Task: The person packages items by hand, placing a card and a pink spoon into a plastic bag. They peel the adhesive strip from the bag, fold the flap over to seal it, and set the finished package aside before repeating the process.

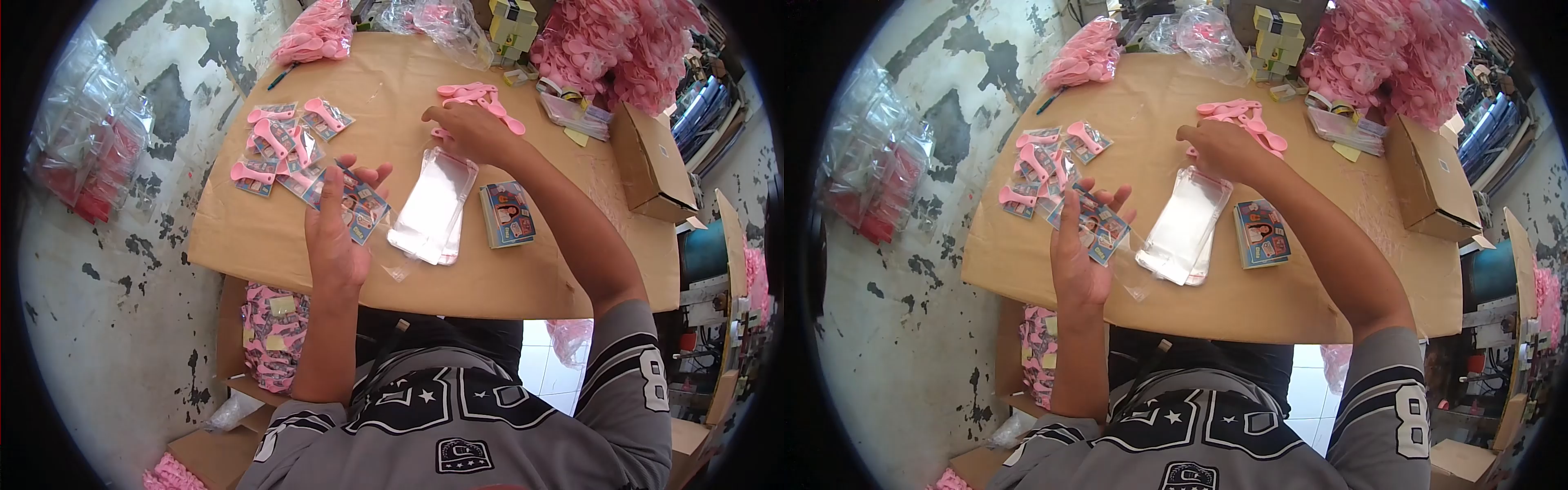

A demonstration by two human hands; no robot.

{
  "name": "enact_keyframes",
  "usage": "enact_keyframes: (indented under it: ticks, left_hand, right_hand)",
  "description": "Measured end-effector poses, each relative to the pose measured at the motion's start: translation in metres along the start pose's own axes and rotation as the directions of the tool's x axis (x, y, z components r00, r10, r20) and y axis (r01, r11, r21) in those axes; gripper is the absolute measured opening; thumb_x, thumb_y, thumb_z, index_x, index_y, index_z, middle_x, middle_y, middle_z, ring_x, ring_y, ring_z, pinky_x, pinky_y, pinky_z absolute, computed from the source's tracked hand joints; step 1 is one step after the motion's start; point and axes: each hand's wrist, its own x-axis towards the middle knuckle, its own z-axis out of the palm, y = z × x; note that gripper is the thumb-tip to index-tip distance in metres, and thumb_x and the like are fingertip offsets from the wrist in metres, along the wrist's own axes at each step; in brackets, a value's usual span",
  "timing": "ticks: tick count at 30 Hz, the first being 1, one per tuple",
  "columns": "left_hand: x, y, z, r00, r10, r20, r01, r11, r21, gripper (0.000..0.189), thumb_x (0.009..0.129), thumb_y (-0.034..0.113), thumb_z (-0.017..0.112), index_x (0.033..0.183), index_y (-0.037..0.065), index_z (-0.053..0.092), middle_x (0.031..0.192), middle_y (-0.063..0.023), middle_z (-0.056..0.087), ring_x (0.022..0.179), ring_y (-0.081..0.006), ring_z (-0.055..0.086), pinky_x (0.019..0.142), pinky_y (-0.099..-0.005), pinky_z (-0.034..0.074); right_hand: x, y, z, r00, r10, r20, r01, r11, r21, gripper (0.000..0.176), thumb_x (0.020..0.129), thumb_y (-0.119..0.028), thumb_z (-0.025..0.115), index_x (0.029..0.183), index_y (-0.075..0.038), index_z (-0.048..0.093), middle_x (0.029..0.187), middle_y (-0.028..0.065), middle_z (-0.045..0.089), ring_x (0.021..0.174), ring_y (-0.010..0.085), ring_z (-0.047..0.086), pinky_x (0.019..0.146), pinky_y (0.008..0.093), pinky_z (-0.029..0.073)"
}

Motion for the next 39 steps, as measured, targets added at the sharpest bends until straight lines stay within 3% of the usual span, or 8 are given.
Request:
enact_keyframes:
  ticks: [4,9,13,18,24,31,37,39]
  left_hand:
    - [0.008,-0.003,0.001,1.000,-0.026,-0.002,0.025,0.963,-0.268,0.033,0.107,0.034,0.060,0.127,0.007,0.059,0.102,-0.0063,0.069,0.110,-0.0276,0.068,0.113,-0.0556,0.048]
    - [0.017,-0.005,-0.008,0.987,0.150,-0.062,-0.162,0.931,-0.328,0.034,0.107,0.034,0.060,0.128,0.008,0.057,0.102,-0.0067,0.067,0.099,-0.0212,0.067,0.107,-0.0520,0.053]
    - [0.017,-0.003,-0.006,0.970,0.223,-0.100,-0.245,0.900,-0.362,0.035,0.107,0.036,0.060,0.129,0.009,0.057,0.105,-0.0062,0.067,0.098,-0.0200,0.066,0.109,-0.0507,0.052]
    - [0.011,-0.011,0.011,0.966,0.244,-0.089,-0.260,0.887,-0.381,0.037,0.106,0.037,0.062,0.130,0.010,0.059,0.108,-0.0060,0.068,0.103,-0.0206,0.067,0.112,-0.0535,0.050]
    - [-0.002,-0.031,0.032,0.975,0.217,0.056,-0.186,0.924,-0.335,0.040,0.106,0.040,0.059,0.134,0.011,0.056,0.113,-0.0052,0.068,0.108,-0.0215,0.067,0.113,-0.0579,0.047]
    - [-0.022,-0.043,0.054,0.990,0.025,0.141,0.030,0.927,-0.374,0.043,0.106,0.043,0.059,0.135,0.012,0.053,0.108,-0.0040,0.066,0.101,-0.0183,0.066,0.111,-0.0544,0.050]
    - [-0.051,-0.051,0.078,0.951,-0.170,0.260,0.258,0.898,-0.356,0.040,0.108,0.040,0.056,0.134,0.011,0.054,0.107,-0.0040,0.065,0.101,-0.0175,0.067,0.105,-0.0498,0.056]
    - [-0.053,-0.050,0.080,0.957,-0.166,0.236,0.243,0.906,-0.347,0.037,0.108,0.038,0.057,0.132,0.010,0.055,0.105,-0.0038,0.066,0.100,-0.0167,0.067,0.103,-0.0492,0.057]
  right_hand:
    - [-0.011,0.009,-0.011,0.999,-0.017,-0.051,0.013,0.996,-0.085,0.025,0.093,-0.009,0.065,0.118,-0.006,0.067,0.106,0.0155,0.071,0.090,0.0293,0.070,0.081,0.0416,0.054]
    - [-0.064,-0.026,-0.072,0.886,0.127,-0.446,0.011,0.956,0.294,0.020,0.095,-0.004,0.068,0.115,-0.001,0.064,0.102,0.0095,0.070,0.085,0.0169,0.069,0.078,0.0309,0.056]
    - [-0.128,-0.058,-0.076,0.787,0.500,-0.361,-0.004,0.589,0.808,0.020,0.098,-0.012,0.072,0.105,0.004,0.063,0.094,0.0026,0.066,0.078,0.0088,0.063,0.071,0.0248,0.052]
    - [-0.188,-0.102,-0.034,0.706,0.689,-0.164,-0.051,0.281,0.958,0.016,0.096,-0.010,0.076,0.101,-0.001,0.064,0.089,0.0046,0.069,0.074,0.0085,0.061,0.068,0.0232,0.049]
    - [-0.192,-0.133,0.008,0.686,0.723,-0.087,0.113,0.013,0.993,0.016,0.097,-0.010,0.074,0.104,0.001,0.064,0.090,0.0075,0.071,0.080,0.0119,0.067,0.074,0.0256,0.055]
    - [-0.201,-0.152,0.003,0.815,0.578,-0.048,0.164,-0.151,0.975,0.016,0.100,-0.005,0.069,0.111,0.002,0.060,0.106,0.0127,0.072,0.095,0.0162,0.072,0.087,0.0303,0.060]
    - [-0.211,-0.154,0.001,0.746,0.638,-0.192,0.149,0.121,0.981,0.017,0.100,-0.004,0.068,0.110,0.001,0.055,0.104,0.0097,0.068,0.093,0.0152,0.071,0.084,0.0301,0.060]
    - [-0.214,-0.161,-0.005,0.752,0.645,-0.139,0.203,-0.026,0.979,0.019,0.100,-0.005,0.068,0.112,0.001,0.054,0.103,0.0098,0.067,0.094,0.0153,0.070,0.083,0.0296,0.060]
